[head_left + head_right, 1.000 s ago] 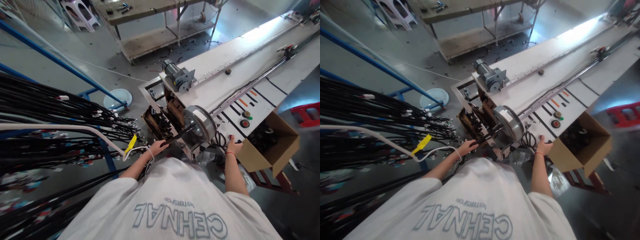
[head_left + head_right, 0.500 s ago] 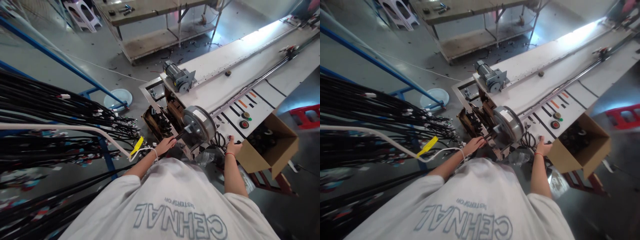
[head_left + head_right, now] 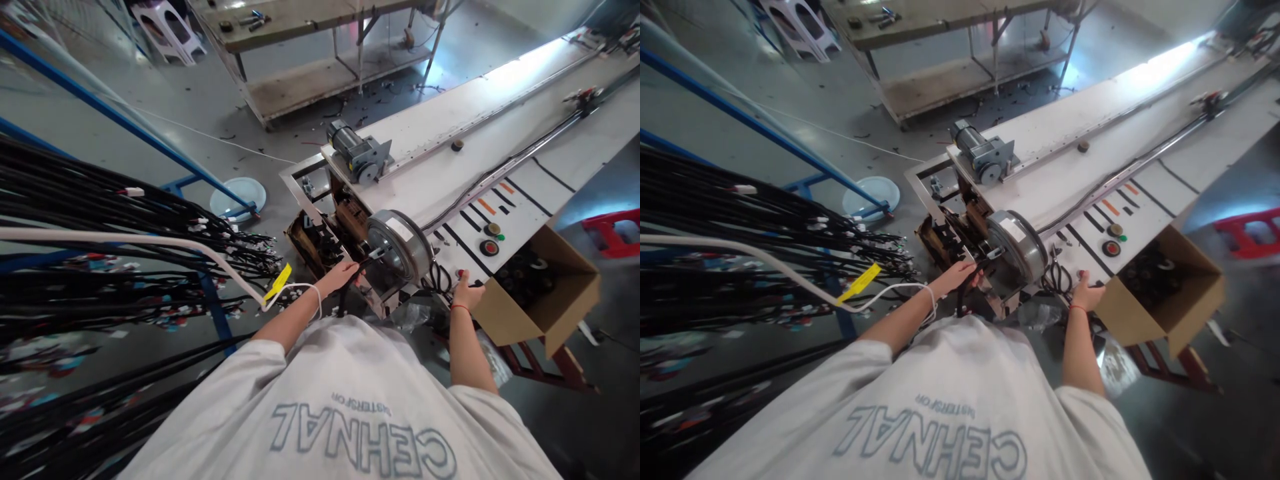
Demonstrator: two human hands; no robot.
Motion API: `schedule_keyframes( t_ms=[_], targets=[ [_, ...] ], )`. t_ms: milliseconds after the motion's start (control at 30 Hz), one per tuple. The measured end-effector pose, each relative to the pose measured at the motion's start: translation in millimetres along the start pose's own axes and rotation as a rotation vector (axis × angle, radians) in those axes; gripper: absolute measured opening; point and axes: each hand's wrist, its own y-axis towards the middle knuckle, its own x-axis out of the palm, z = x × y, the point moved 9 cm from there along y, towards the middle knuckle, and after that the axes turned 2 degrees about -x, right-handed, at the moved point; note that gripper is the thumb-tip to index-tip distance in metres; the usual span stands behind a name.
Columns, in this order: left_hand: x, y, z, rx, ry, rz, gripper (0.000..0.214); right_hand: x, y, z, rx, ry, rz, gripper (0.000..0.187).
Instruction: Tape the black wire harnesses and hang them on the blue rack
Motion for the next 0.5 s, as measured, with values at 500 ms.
schedule_keyframes(
  t_ms=[500],
  targets=[
    [17.8,13,-29,-0.32,-0.389,-0.105,0.021,0,-2,0,0.035,-0.035,0.007,0.067]
  ],
)
